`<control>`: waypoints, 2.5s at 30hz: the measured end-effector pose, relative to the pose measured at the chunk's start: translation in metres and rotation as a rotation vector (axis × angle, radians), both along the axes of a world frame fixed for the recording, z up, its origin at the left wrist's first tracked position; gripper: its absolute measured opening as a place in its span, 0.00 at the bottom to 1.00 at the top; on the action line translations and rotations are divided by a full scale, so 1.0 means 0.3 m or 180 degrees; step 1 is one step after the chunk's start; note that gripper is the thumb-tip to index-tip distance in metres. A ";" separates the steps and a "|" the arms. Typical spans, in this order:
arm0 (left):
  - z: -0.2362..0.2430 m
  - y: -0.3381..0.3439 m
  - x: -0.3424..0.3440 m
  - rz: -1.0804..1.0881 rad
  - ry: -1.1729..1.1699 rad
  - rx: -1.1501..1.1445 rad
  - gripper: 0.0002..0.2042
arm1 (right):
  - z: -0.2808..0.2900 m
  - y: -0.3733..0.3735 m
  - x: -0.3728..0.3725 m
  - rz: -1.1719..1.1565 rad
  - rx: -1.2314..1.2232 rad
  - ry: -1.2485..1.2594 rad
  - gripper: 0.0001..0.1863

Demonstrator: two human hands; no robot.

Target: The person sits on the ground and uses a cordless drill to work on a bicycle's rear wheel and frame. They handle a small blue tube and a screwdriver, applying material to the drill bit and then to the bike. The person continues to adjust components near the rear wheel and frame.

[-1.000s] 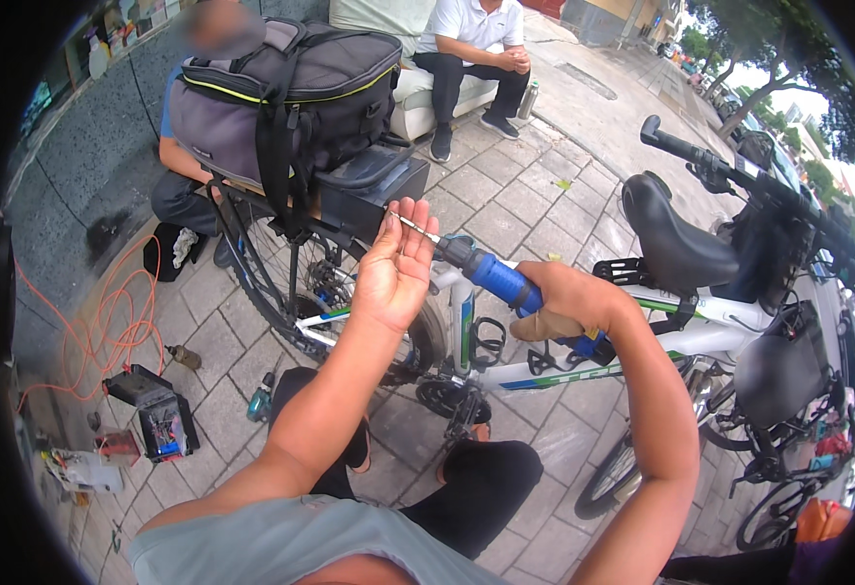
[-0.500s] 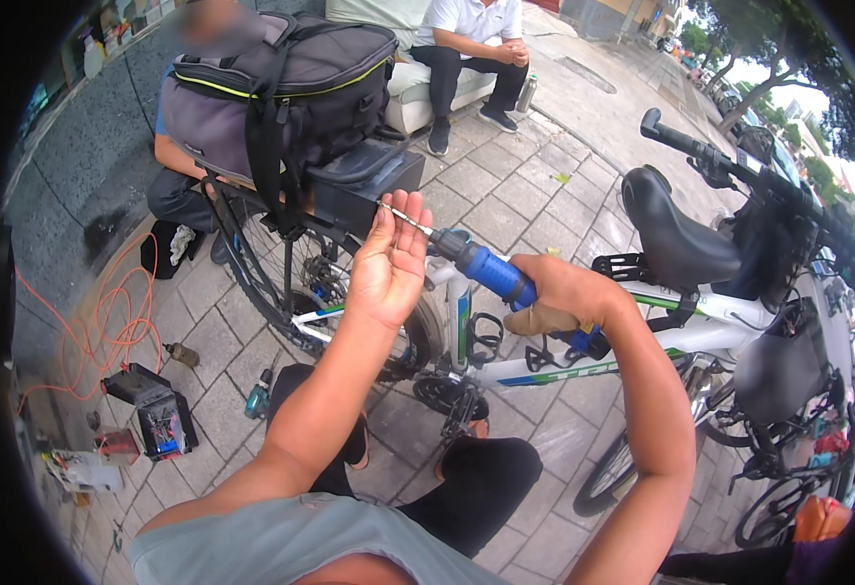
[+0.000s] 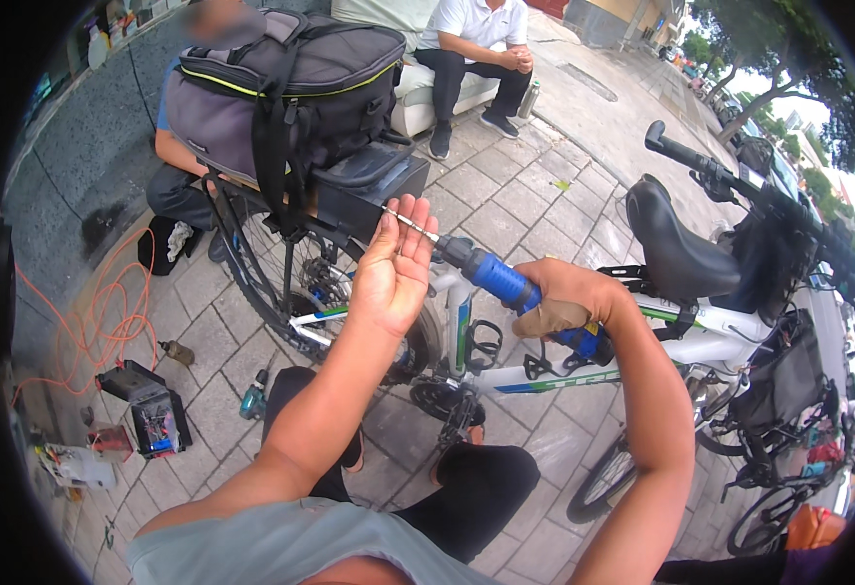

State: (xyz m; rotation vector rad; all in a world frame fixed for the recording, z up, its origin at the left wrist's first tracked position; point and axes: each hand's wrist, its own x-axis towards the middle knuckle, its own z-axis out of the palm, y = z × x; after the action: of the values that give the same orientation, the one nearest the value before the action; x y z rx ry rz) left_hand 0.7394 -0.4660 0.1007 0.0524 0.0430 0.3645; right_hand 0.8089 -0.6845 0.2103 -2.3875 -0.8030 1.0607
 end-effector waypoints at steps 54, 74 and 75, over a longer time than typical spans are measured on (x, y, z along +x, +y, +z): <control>-0.162 0.070 -0.218 -0.0924 0.0914 0.1242 0.15 | -0.127 -0.057 -0.346 -0.0086 0.0156 -0.1552 0.30; -0.118 0.071 -0.116 -0.0705 0.0870 0.1487 0.17 | -0.146 -0.026 -0.192 0.0139 0.0193 -0.1309 0.33; -0.120 0.072 -0.115 -0.0708 0.0853 0.1482 0.17 | -0.142 -0.023 -0.192 0.0132 0.0164 -0.1295 0.33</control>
State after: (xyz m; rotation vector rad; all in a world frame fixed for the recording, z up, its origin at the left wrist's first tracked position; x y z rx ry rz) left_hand 0.7050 -0.4443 0.0648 0.5627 0.2151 0.1368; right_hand 0.7512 -0.6915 0.1678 -2.5876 -1.0026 0.5617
